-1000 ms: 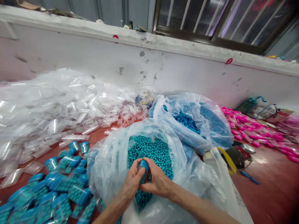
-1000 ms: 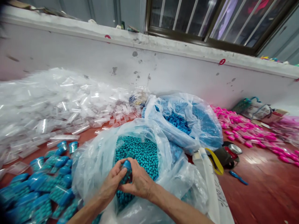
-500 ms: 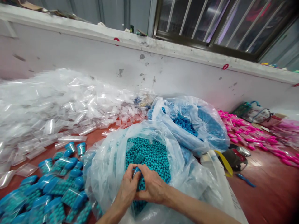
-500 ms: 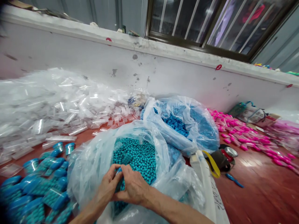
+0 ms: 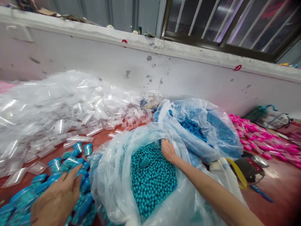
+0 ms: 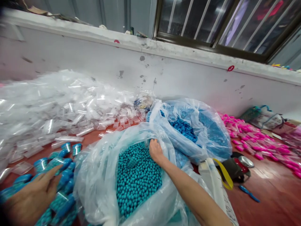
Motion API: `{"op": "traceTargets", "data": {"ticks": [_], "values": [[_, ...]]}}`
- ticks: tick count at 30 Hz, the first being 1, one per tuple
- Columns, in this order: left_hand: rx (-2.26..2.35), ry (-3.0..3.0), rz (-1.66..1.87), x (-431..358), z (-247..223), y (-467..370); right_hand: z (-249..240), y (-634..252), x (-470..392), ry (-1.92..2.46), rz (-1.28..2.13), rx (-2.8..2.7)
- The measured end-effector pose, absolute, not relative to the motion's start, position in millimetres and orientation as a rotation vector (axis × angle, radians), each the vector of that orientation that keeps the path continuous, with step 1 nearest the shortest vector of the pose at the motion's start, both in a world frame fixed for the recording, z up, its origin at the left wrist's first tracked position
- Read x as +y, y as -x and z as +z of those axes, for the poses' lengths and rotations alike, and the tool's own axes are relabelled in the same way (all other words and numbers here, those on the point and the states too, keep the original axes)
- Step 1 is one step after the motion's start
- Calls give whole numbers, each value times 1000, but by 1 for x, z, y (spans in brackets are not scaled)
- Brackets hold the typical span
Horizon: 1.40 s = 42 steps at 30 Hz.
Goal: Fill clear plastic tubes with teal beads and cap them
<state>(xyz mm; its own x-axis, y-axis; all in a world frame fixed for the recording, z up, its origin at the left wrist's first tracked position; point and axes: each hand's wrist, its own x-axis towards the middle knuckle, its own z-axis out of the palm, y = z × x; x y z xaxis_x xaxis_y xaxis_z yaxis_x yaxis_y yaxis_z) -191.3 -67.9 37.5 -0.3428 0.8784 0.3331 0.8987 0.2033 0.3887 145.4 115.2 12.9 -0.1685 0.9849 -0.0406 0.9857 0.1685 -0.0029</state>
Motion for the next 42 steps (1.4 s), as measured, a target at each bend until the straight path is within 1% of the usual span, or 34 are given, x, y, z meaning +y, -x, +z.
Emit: {"op": "traceTargets", "data": {"ticks": [1,4,5,7,9,12,14,16,20,21,23,26,29,33,35,38,42], "values": [[-2420,1777,-869,-65,43,175,11,-145,120,-1988,-14,2398],[-2457,2214,-1244,-50,56,110,7,-146,131,-1876,31,2473],[-2464,2400,-1306,-43,58,88,5,-147,134,-1825,25,2496],[-2417,2642,-1318,-28,54,51,3,-150,137,-1712,-5,2536],[-2457,2665,-1177,-11,44,27,3,-156,133,-1610,-37,2559],[-2581,2504,-837,10,26,15,5,-167,115,-1487,-82,2578],[-2589,2448,-636,20,16,14,8,-176,99,-1415,-173,2590],[-2532,2467,-508,27,8,14,11,-184,84,-1384,-337,2620],[-2459,2497,-435,32,-3,12,12,-192,70,-1382,-850,2662],[-2459,2504,-431,32,-5,11,11,-193,69,-1385,-945,2676],[-2459,2522,-427,31,-7,9,9,-193,70,-1424,-1016,2737],[-2473,2516,-453,29,-7,9,12,-193,69,-1562,-901,2819],[-2508,2496,-517,28,-5,9,21,-189,65,-1702,-618,2785],[-2618,2442,-601,29,-2,6,31,-170,64,-1801,-270,2579],[-2676,2404,-624,31,-1,4,31,-160,71,-1849,-208,2453],[-2712,2377,-675,33,-2,5,29,-154,83,-1905,-218,2345],[-2694,2386,-792,31,-3,15,29,-162,87,-1833,-202,2432]]}}
